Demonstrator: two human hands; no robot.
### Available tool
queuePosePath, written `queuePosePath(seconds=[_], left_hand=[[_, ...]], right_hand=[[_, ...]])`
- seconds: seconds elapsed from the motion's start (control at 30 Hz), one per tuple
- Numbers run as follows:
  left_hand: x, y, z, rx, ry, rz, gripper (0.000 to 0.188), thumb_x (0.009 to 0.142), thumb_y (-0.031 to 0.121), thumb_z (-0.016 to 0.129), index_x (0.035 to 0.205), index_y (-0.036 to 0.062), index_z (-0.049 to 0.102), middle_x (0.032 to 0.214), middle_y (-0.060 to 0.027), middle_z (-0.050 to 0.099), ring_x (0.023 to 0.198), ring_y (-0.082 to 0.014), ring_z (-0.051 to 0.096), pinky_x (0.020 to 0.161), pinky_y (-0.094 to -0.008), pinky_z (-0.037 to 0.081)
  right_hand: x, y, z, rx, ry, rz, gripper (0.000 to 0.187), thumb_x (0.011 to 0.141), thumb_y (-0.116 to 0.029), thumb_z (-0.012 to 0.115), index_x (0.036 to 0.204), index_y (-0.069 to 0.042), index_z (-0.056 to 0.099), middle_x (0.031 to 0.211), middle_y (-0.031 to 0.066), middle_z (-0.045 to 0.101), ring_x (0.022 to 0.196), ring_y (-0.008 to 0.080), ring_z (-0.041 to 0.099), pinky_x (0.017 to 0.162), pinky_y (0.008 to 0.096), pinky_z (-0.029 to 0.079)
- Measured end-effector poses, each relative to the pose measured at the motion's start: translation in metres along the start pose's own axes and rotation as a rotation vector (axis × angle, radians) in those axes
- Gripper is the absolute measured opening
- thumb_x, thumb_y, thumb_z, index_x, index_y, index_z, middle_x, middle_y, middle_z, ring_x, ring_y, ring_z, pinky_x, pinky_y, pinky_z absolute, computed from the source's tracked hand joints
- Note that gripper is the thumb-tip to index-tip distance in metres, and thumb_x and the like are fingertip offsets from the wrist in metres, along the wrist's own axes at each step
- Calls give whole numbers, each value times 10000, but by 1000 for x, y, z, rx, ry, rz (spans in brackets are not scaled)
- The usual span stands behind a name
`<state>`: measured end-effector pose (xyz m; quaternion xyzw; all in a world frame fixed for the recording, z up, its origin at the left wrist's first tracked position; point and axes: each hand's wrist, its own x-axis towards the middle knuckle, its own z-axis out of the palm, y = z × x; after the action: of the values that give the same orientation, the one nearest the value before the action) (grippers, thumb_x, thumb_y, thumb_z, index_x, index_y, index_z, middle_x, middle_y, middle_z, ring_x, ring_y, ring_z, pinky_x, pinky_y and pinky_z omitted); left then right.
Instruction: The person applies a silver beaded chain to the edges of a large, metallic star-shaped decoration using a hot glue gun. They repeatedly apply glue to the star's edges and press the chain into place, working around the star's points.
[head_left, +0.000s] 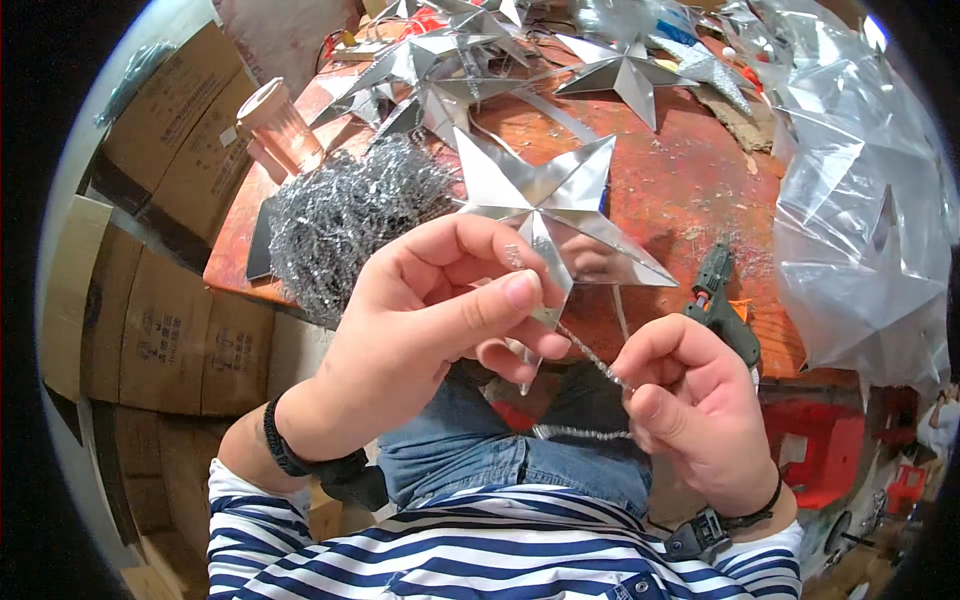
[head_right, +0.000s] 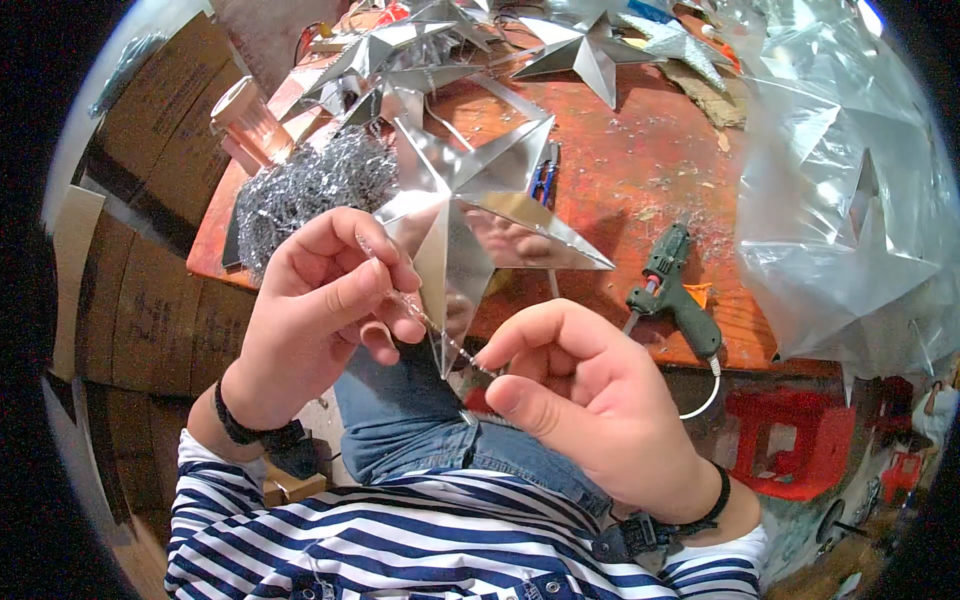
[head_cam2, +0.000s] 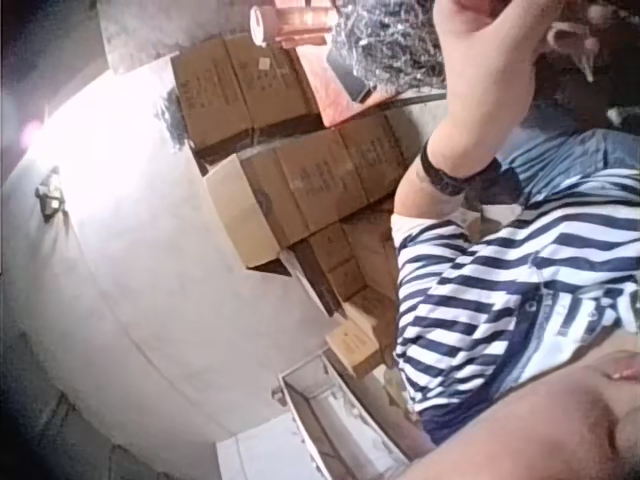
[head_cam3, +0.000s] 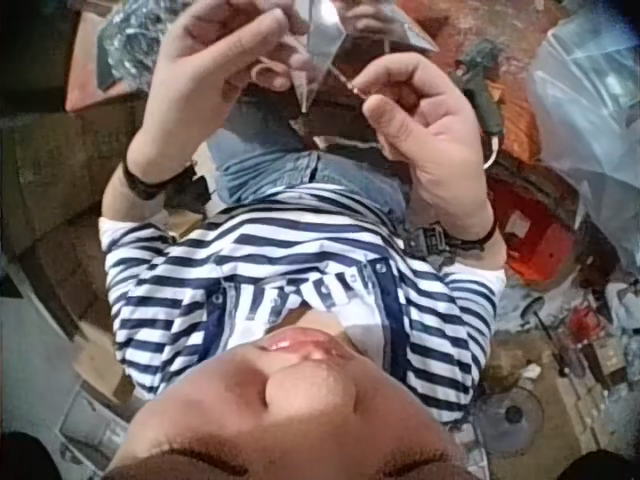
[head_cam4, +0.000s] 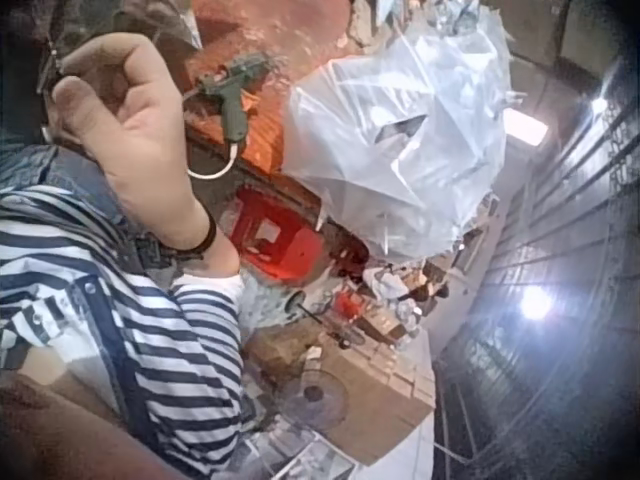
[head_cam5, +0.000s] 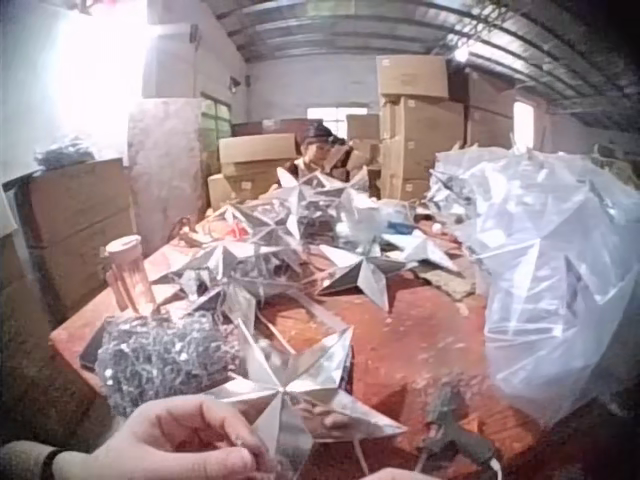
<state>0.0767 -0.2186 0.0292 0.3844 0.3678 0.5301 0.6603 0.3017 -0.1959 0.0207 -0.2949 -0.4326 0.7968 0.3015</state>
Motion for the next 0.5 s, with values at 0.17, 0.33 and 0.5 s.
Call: queuePosePath(seconds=[0.17, 0.33, 0.5], left_hand=[[13, -1, 4, 188, 49, 36, 141, 905, 115, 619, 987, 19, 558, 944, -68, 635, 801, -145, 663, 599, -243, 558], [27, 1, 3, 321, 131, 20, 164, 870, 117, 636, 963, 28, 534, 834, -52, 615, 647, -122, 641, 503, -226, 550], [35, 1, -5, 273, 138, -109, 141, 878, 122, 628, 938, 15, 558, 818, -63, 635, 685, -128, 668, 542, -225, 566]], right_hand=[[-2, -7, -25, -213, 21, -54, 195, 884, -80, 648, 1044, -3, 567, 927, -4, 603, 803, 26, 544, 721, 166, 422], [-1, -8, -43, -650, 108, -176, 107, 894, -99, 636, 895, 7, 618, 827, 11, 621, 771, 45, 542, 693, 187, 420], [5, -3, -54, -476, 72, -144, 162, 934, -121, 569, 867, 18, 617, 823, 46, 633, 780, 92, 573, 709, 232, 448]])
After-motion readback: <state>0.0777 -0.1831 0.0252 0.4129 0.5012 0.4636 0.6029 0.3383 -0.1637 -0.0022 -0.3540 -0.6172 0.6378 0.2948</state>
